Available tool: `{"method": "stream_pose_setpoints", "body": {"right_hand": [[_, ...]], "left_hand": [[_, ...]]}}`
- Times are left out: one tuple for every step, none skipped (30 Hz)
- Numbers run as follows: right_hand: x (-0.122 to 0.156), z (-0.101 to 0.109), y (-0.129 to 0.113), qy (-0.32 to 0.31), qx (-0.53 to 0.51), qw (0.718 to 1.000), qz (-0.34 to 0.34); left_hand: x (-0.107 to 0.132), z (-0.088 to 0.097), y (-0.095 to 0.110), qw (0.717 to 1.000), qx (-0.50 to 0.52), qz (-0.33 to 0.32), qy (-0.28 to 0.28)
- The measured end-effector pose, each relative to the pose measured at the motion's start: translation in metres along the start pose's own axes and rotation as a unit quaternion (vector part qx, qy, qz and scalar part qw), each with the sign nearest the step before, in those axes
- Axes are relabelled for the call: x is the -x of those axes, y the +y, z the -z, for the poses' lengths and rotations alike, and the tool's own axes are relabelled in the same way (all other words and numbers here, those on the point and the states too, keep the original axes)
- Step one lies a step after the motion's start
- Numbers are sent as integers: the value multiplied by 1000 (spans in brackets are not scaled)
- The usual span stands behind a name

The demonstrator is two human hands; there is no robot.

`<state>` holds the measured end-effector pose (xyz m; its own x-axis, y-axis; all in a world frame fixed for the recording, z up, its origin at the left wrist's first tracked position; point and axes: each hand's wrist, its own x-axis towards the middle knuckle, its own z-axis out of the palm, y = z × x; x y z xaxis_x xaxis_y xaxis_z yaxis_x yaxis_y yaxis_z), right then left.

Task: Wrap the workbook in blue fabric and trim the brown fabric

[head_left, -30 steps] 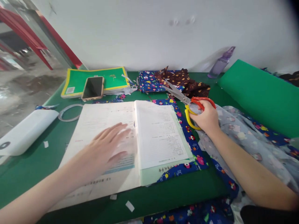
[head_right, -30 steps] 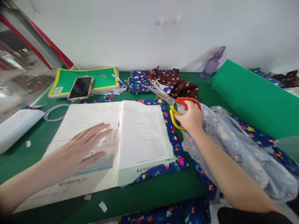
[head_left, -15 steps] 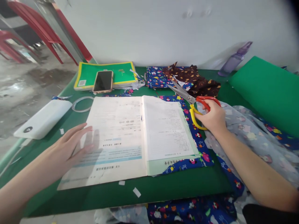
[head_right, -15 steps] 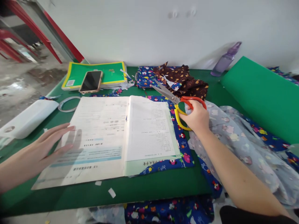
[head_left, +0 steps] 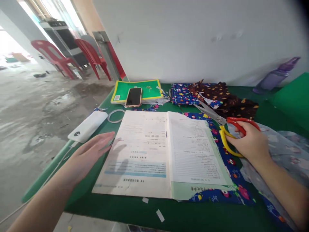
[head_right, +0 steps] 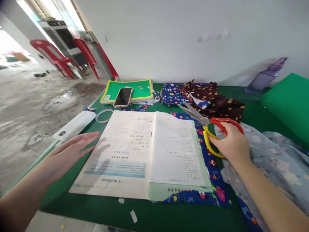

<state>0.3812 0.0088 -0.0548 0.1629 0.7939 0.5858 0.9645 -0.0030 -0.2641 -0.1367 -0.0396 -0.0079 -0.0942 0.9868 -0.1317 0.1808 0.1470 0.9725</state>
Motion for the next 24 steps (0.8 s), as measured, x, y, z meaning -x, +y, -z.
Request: {"method": "stream_pose_setpoints", "body": {"right_hand": [[0,-1,1,2,-1,1000,-2],[0,-2,2,2,-2,1000,-5],[0,-3,4,5,-1,1000,-7],[0,-4,5,10,2,1000,-8],[0,-5,6,16,6,1000,-9],[0,-6,7,17,9,1000,-9],[-1,-7,8,18,12,1000,-9],[-1,-7,8,17,12,1000,-10],[-1,-6,8,14,10,1000,-11],[-1,-6,7,10,10,1000,-8],[-1,-6,7,9,13,1000,-5],[-1,-5,7,10,18,1000,-2],[-1,-5,6,12,25,1000,-2],[-1,-4,7,7,32,999,-3],[0,-4,7,-1,41,999,-7],[0,-4,7,-11,50,999,-10],[0,-4,8,-20,61,998,-12],[0,-4,8,-27,74,997,-11],[0,-4,9,-31,84,996,-7],[1,-4,9,-32,91,995,-3],[1,-4,10,-30,95,995,3],[1,-4,10,-29,96,995,9],[2,-4,10,-26,96,995,15],[2,-4,11,-23,96,995,19]], "left_hand": [[-2,1,1,998,56,10,0],[-3,2,2,995,95,20,-5],[-5,3,2,992,119,31,-14],[-5,4,2,991,131,35,-9],[-6,5,1,990,136,38,-4],[-6,7,0,990,139,39,-2],[-5,8,-1,989,141,39,-1],[-5,8,-3,989,143,39,-2],[-4,9,-4,989,146,37,-5],[-3,9,-4,988,147,34,-9],[-2,9,-5,988,147,32,-13],[-2,9,-4,989,145,28,-17],[-1,9,-4,990,138,24,-18],[-1,8,-3,993,118,20,-17],[-2,8,-3,997,80,16,-14],[-3,9,-3,1000,21,10,-15],[-5,10,-5,998,-54,-3,-15],[-8,12,-7,990,-136,-21,-15],[-11,14,-11,975,-216,-42,-18],[-14,16,-15,957,-281,-64,-20],[-17,18,-19,941,-328,-82,-22],[-19,19,-23,928,-360,-95,-23],[-22,20,-26,918,-383,-100,-24],[-23,21,-28,911,-398,-101,-26]]}}
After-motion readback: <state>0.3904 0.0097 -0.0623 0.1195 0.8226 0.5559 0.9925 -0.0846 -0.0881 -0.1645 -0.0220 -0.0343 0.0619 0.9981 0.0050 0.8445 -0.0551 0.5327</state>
